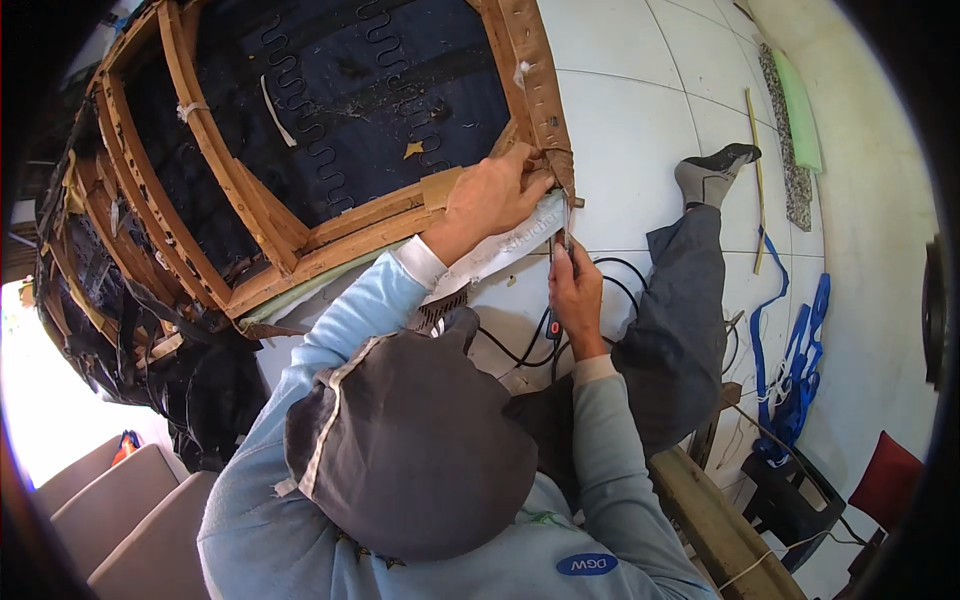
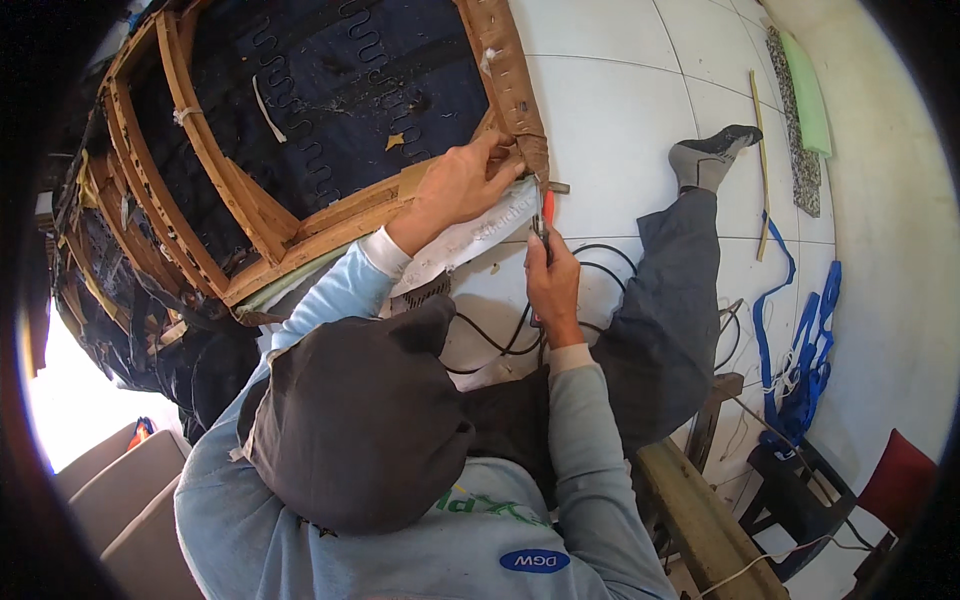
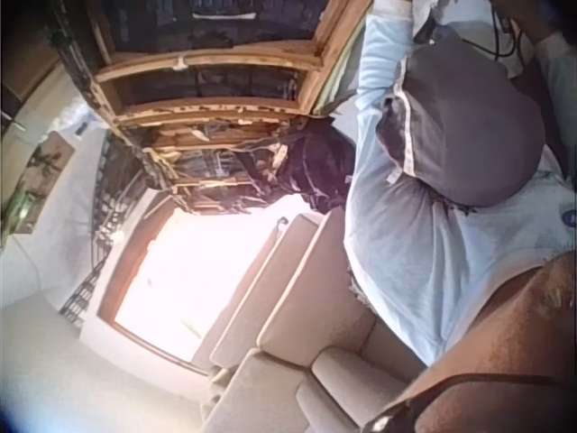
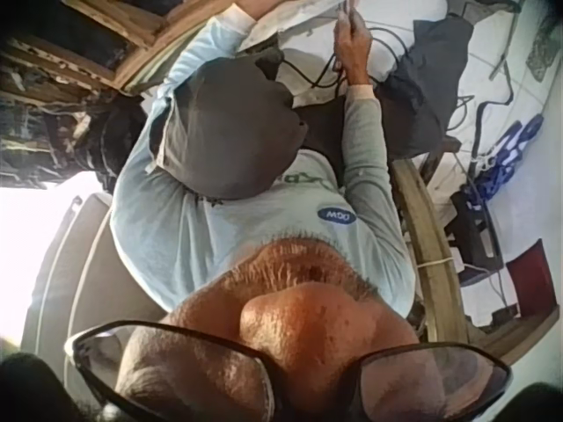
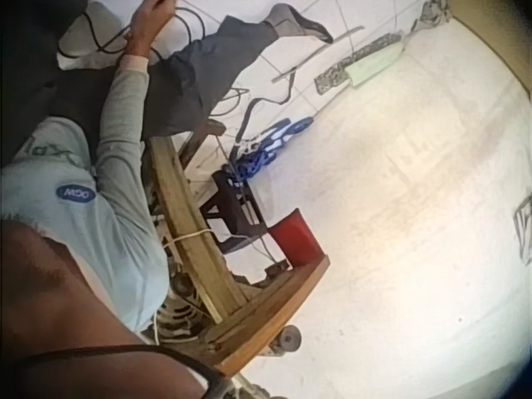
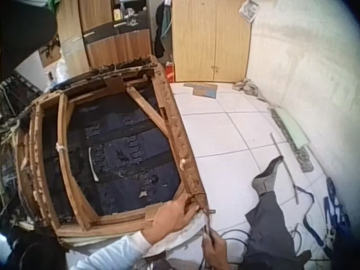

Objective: The person is repairing the wooden frame of an overturned sofa. They use a hammer to remove staples and a screwdriver to pry up fabric and padding from the frame. The person works methodically along the edge of the sofa frame, removing old materials.

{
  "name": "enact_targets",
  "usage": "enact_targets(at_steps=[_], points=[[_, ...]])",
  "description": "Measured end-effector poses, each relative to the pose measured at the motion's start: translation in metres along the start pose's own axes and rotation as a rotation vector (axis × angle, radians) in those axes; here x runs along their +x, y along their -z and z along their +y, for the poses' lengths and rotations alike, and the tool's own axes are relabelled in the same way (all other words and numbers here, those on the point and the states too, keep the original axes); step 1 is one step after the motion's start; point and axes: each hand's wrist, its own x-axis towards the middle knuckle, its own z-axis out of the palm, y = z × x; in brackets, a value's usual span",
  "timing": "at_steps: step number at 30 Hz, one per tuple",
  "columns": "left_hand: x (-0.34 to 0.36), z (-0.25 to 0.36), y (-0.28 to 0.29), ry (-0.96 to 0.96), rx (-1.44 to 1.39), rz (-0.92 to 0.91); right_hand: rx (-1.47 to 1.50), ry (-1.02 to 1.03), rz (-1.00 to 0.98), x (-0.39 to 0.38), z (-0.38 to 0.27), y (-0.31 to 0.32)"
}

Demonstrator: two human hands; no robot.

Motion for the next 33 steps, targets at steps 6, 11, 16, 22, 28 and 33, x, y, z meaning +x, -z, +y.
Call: enact_targets(at_steps=[6,11,16,22,28,33], points=[[-0.006,0.002,0.001,0.007,0.164,-0.018,-0.068,0.023,-0.002,-0.009,0.012,0.010],[-0.007,0.010,0.000,0.005,0.238,-0.013,-0.244,0.221,0.114,0.014,0.010,0.003],[-0.002,0.012,0.001,0.132,0.131,-0.005,-0.246,0.212,0.088,0.001,0.010,0.001],[0.016,0.030,0.003,0.246,0.054,-0.116,-0.223,0.290,0.098,0.016,0.014,0.005],[0.018,0.013,-0.002,0.280,-0.006,-0.095,0.161,-0.074,0.002,0.005,0.030,-0.029],[0.035,0.011,0.006,0.326,-0.172,-0.215,-0.177,0.272,0.183,0.017,0.046,-0.029]])
